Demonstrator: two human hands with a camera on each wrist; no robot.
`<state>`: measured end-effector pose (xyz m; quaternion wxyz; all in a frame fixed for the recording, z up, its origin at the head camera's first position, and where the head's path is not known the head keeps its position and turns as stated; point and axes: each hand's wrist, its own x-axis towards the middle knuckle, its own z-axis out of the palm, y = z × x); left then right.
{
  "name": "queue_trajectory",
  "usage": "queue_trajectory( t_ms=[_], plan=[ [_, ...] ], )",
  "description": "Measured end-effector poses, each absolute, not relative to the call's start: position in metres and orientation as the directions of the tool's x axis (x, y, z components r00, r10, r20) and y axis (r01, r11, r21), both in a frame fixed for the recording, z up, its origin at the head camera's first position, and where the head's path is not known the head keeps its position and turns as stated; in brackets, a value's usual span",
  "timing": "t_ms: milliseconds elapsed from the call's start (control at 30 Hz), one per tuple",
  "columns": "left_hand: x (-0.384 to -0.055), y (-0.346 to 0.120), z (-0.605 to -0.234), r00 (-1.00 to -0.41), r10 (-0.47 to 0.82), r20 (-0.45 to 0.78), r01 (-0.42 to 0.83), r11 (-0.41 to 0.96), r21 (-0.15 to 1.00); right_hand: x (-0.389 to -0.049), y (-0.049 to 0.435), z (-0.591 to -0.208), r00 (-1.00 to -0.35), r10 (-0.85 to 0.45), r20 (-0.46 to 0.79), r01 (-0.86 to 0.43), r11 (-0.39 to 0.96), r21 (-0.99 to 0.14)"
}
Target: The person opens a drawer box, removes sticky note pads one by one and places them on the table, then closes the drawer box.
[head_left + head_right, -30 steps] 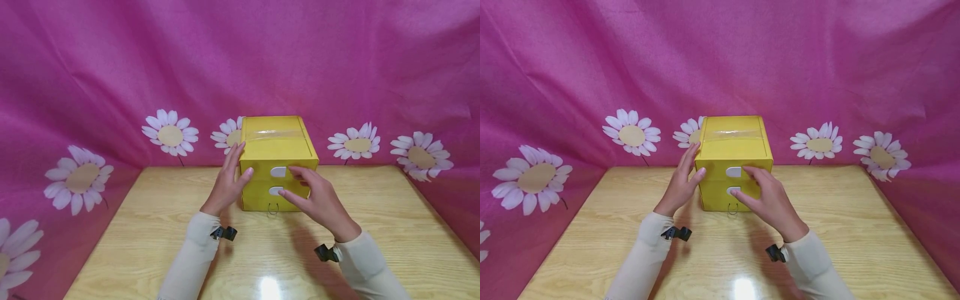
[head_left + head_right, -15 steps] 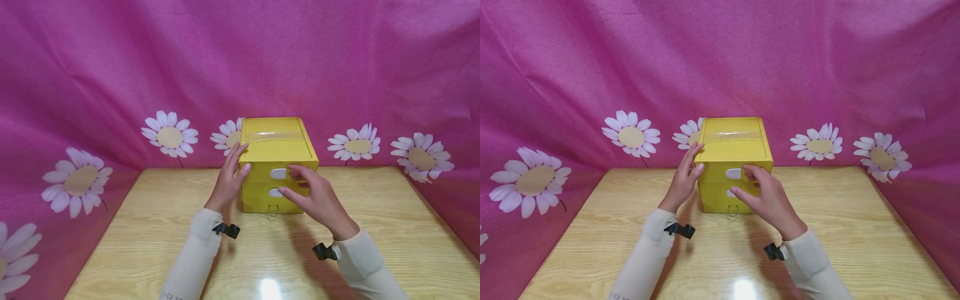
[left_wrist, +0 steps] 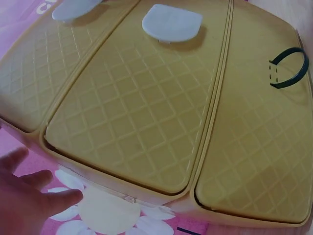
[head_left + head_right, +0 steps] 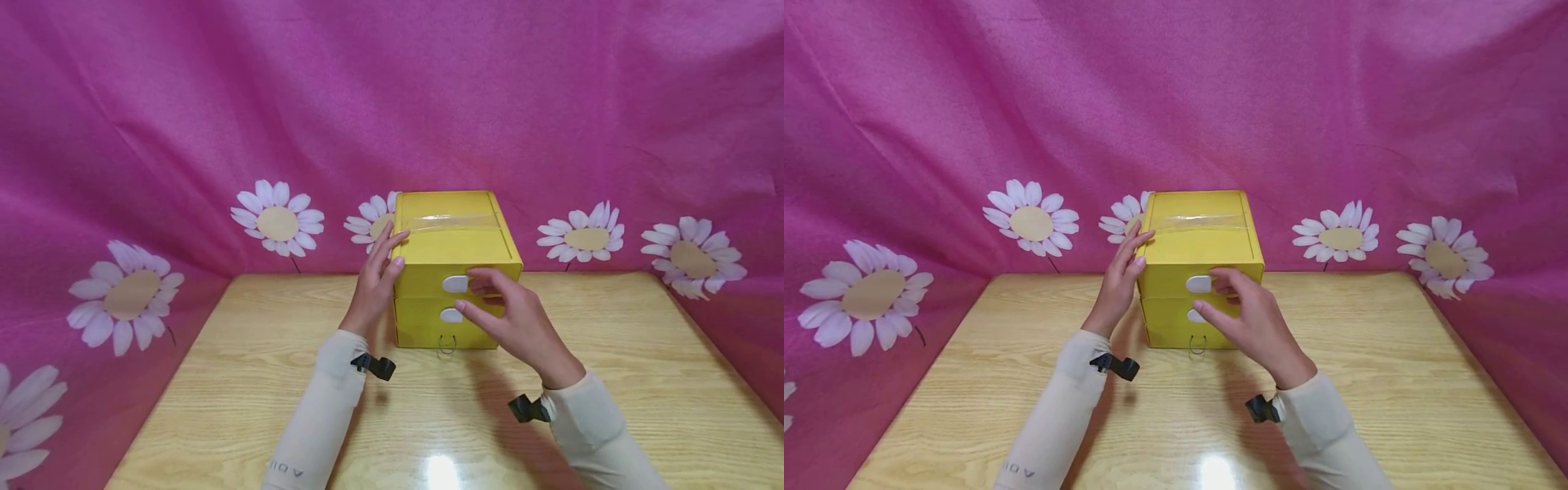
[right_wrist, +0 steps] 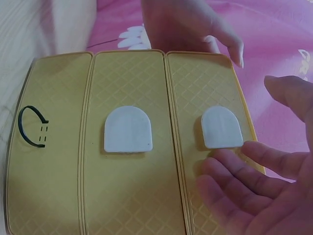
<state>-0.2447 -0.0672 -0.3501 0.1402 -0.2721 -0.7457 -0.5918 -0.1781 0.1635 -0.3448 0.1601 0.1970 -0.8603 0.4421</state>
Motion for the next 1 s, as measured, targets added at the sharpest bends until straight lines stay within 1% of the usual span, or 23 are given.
queue_trajectory(
  t_ms=[167,500,767,1000],
  plan=[
    [-0.243,-0.067,-0.345,-0.791,0.246,0.56,0.602,0.151,0.784,-0.179,0.162,-0.344,-0.874,-0.199,0.443,-0.476,0.532,-0.7],
    [-0.248,-0.067,-0.351,-0.761,0.267,0.592,0.632,0.097,0.769,-0.181,0.159,-0.342,-0.883,-0.174,0.436,-0.452,0.564,-0.691],
    [-0.248,-0.064,-0.357,-0.779,0.239,0.58,0.614,0.095,0.784,-0.186,0.155,-0.345,-0.88,-0.137,0.455,-0.439,0.602,-0.667],
    [-0.272,-0.058,-0.383,-0.764,0.202,0.613,0.634,0.058,0.771,-0.19,0.154,-0.345,-0.863,-0.072,0.5,-0.42,0.652,-0.631]
  ],
)
